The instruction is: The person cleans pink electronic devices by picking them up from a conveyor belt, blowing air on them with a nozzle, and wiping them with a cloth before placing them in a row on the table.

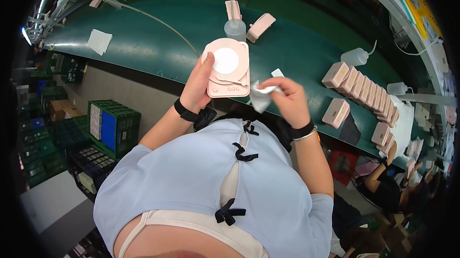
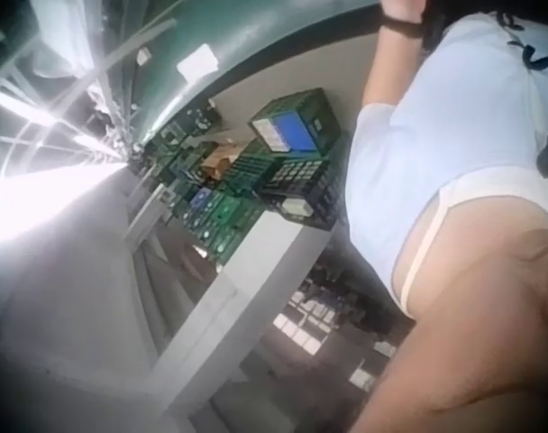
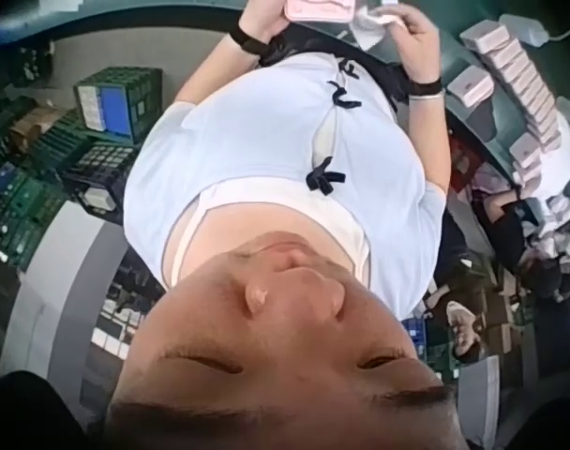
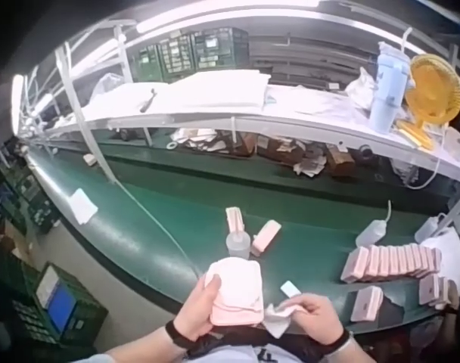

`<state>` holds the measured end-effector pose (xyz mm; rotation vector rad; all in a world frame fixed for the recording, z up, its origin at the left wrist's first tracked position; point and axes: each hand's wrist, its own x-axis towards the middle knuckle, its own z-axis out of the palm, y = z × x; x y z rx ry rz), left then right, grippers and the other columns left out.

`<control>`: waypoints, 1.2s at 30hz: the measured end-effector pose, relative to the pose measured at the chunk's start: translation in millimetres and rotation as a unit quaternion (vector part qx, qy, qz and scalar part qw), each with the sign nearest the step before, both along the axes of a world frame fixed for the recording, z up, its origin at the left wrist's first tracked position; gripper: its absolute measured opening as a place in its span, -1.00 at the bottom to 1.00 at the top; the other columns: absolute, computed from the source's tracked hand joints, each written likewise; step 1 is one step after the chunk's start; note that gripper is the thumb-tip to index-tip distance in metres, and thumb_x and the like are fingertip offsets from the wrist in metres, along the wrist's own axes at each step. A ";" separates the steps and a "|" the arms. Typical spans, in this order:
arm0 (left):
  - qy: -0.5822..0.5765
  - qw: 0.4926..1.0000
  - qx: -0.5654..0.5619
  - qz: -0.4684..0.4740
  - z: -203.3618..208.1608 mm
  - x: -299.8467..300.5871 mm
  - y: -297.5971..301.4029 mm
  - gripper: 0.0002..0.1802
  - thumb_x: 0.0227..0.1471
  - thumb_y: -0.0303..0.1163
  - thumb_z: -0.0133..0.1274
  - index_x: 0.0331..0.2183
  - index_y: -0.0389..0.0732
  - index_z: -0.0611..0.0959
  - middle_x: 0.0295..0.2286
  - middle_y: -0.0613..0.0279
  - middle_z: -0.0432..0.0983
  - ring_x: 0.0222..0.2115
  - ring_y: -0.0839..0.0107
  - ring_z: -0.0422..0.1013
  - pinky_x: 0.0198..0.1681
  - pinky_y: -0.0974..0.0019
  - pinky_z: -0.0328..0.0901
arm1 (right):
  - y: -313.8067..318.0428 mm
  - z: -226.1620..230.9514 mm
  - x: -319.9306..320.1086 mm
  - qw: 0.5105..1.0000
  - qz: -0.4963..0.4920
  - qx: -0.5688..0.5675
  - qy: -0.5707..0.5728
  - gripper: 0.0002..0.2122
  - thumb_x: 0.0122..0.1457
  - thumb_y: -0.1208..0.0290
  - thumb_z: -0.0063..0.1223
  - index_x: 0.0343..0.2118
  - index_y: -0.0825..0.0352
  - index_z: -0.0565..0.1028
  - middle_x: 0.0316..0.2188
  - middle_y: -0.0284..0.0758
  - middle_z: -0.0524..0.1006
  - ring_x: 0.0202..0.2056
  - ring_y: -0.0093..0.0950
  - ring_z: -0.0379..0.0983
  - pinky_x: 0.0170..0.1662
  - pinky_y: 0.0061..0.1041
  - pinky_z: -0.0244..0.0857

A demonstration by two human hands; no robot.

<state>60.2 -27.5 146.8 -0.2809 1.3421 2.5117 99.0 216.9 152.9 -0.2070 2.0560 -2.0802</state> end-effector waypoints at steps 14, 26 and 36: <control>-0.232 0.950 0.195 -0.077 -23.3 -18.5 -6.8 -0.49 0.29 -0.06 -0.11 0.12 -0.18 0.39 0.03 0.08 0.44 0.03 0.18 0.42 0.11 0.10 0.35 | 81.2 -119.8 126.4 0.905 -0.234 -0.006 -0.355 -0.83 0.09 0.51 -0.18 -0.39 0.33 0.52 -0.50 -0.43 0.43 -0.44 -0.58 0.33 -0.35 -0.58 0.21; -0.401 0.865 0.287 -0.096 -47.2 -22.3 32.1 -0.58 0.30 -0.17 -0.12 0.07 -0.21 0.44 0.00 0.05 0.46 0.01 0.06 0.42 0.14 -0.04 0.33 | 89.6 -87.8 126.2 0.929 -0.195 0.089 -0.302 -0.77 0.28 0.28 -0.03 -0.39 0.33 0.54 -0.54 -0.47 0.44 -0.49 -0.69 0.30 -0.44 -0.67 0.17; -0.438 0.857 0.250 -0.107 -37.1 -15.2 101.9 -0.57 0.29 -0.19 -0.09 0.09 -0.20 0.44 0.01 0.01 0.45 0.03 0.03 0.40 0.15 0.00 0.34 | 74.8 -22.3 97.1 0.939 -0.291 0.176 0.045 -0.87 0.21 0.54 0.03 -0.21 0.39 0.53 -0.29 -0.33 0.54 -0.22 -0.53 0.46 -0.10 -0.58 0.29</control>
